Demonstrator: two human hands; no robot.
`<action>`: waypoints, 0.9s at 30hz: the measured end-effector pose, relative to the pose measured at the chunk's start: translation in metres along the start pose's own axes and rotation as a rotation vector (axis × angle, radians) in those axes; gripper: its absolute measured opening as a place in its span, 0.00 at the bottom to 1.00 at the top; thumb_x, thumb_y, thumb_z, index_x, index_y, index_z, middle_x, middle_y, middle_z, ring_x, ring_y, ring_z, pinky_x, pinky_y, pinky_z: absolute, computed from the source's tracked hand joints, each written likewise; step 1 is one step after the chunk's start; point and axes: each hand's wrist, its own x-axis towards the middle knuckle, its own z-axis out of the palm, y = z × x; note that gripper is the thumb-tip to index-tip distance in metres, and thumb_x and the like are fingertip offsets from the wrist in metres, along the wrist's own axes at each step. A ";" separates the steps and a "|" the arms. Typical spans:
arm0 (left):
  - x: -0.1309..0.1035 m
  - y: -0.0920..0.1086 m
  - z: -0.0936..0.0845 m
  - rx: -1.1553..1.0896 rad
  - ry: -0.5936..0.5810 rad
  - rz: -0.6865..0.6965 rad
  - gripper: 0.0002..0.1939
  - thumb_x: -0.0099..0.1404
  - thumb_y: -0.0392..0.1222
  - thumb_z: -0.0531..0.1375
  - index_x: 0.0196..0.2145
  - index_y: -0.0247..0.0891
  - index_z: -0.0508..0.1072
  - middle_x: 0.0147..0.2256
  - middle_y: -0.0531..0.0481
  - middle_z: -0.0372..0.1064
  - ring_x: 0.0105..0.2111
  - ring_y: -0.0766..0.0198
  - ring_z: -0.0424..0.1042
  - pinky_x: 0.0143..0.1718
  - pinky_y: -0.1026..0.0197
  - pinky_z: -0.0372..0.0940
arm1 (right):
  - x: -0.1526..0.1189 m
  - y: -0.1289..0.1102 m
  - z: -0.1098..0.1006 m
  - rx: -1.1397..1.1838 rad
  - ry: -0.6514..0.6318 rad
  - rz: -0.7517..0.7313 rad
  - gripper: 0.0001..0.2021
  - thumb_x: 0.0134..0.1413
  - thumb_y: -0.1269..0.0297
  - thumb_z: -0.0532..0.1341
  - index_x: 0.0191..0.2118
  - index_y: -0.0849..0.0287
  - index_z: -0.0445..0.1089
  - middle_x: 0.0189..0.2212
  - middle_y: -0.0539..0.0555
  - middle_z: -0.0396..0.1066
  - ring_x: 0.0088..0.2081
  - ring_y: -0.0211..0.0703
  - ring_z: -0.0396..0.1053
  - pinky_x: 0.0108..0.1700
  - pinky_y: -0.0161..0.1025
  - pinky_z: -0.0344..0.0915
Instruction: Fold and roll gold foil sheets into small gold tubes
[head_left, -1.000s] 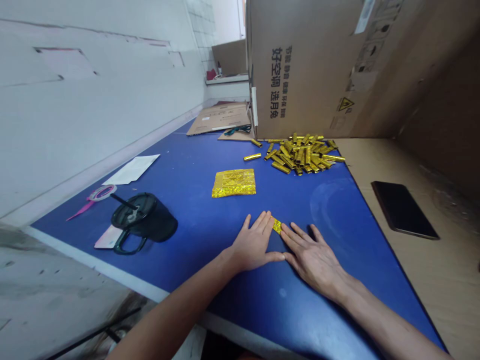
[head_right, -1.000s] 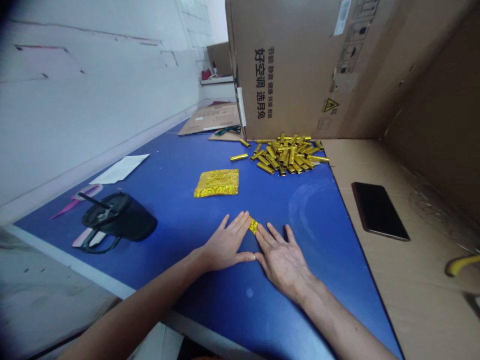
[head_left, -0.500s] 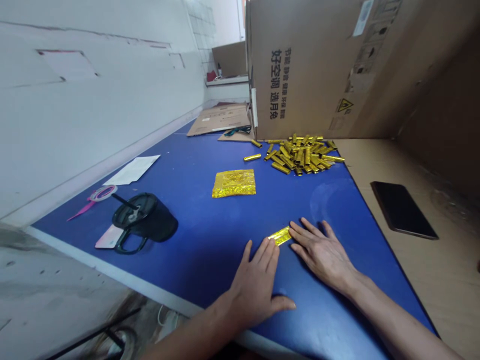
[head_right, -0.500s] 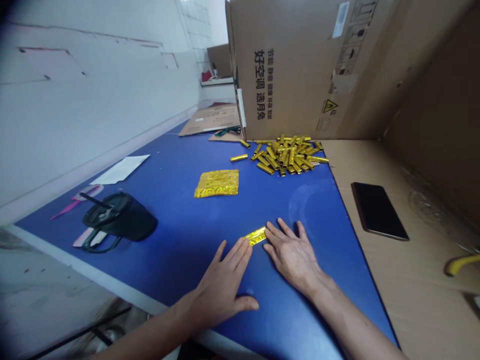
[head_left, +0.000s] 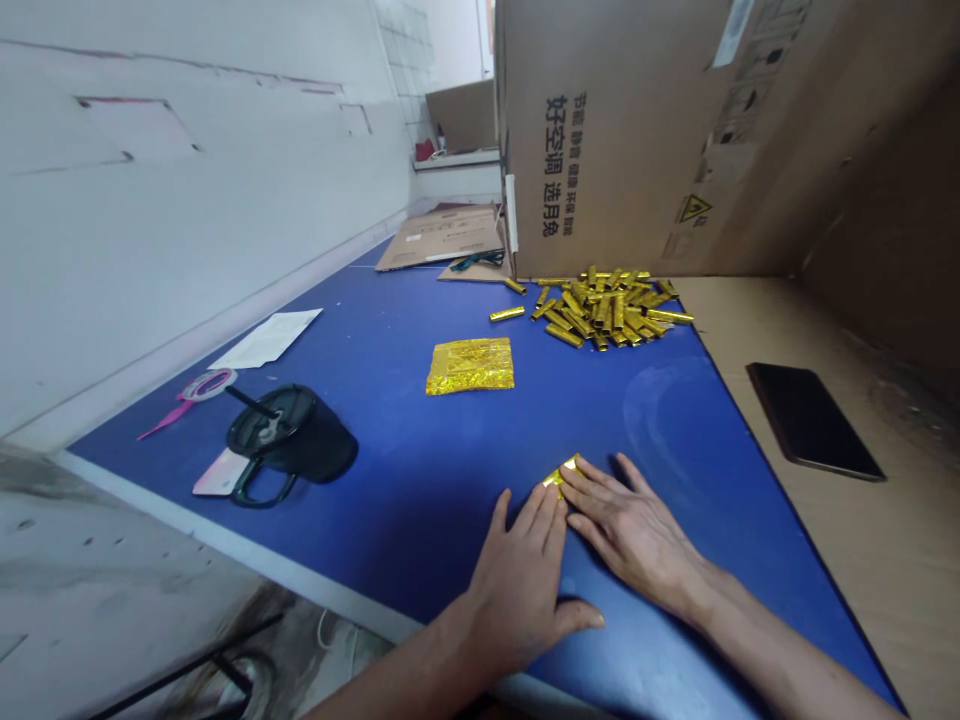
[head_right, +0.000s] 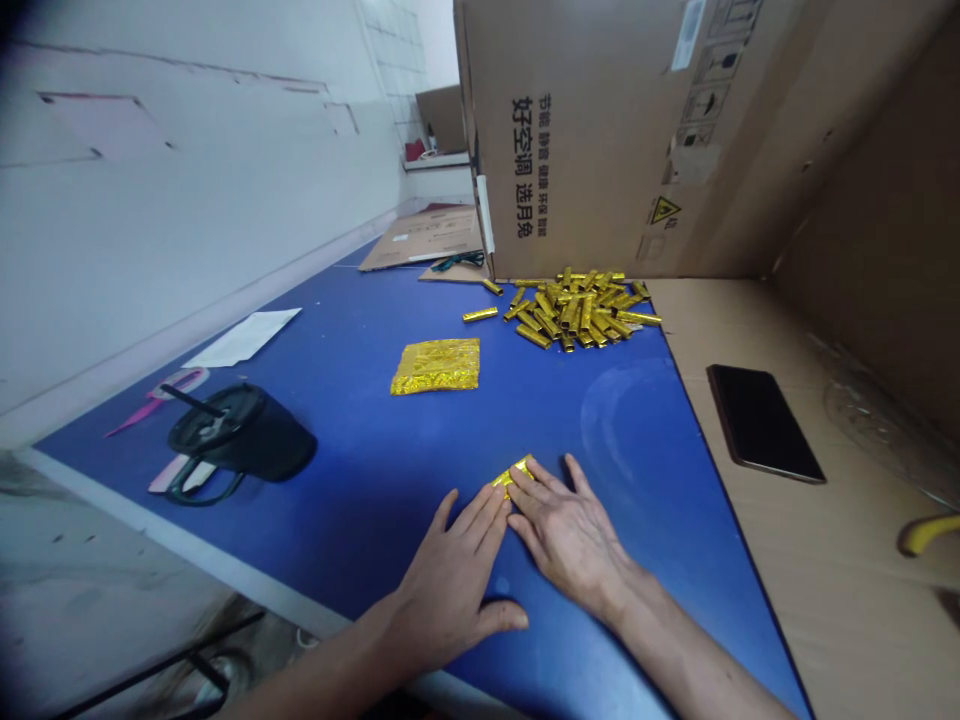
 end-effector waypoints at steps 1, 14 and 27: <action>0.000 0.000 -0.001 0.002 -0.002 0.003 0.43 0.55 0.67 0.40 0.57 0.28 0.47 0.57 0.37 0.43 0.57 0.50 0.41 0.53 0.40 0.41 | 0.000 0.001 0.001 -0.006 0.005 0.023 0.17 0.56 0.63 0.48 0.51 0.54 0.61 0.50 0.54 0.62 0.54 0.47 0.54 0.54 0.58 0.43; 0.014 -0.038 -0.004 0.076 0.027 0.064 0.38 0.59 0.63 0.39 0.58 0.32 0.44 0.58 0.41 0.43 0.58 0.57 0.40 0.54 0.44 0.41 | -0.001 0.008 0.000 -0.201 0.044 0.177 0.17 0.54 0.62 0.49 0.49 0.56 0.64 0.50 0.51 0.62 0.53 0.55 0.54 0.52 0.62 0.43; 0.066 -0.034 -0.009 0.062 0.060 0.057 0.41 0.57 0.66 0.38 0.57 0.31 0.46 0.58 0.41 0.41 0.59 0.52 0.34 0.54 0.40 0.33 | 0.002 -0.001 -0.001 -0.204 0.015 0.205 0.20 0.53 0.61 0.48 0.50 0.59 0.62 0.51 0.55 0.61 0.53 0.57 0.53 0.53 0.62 0.42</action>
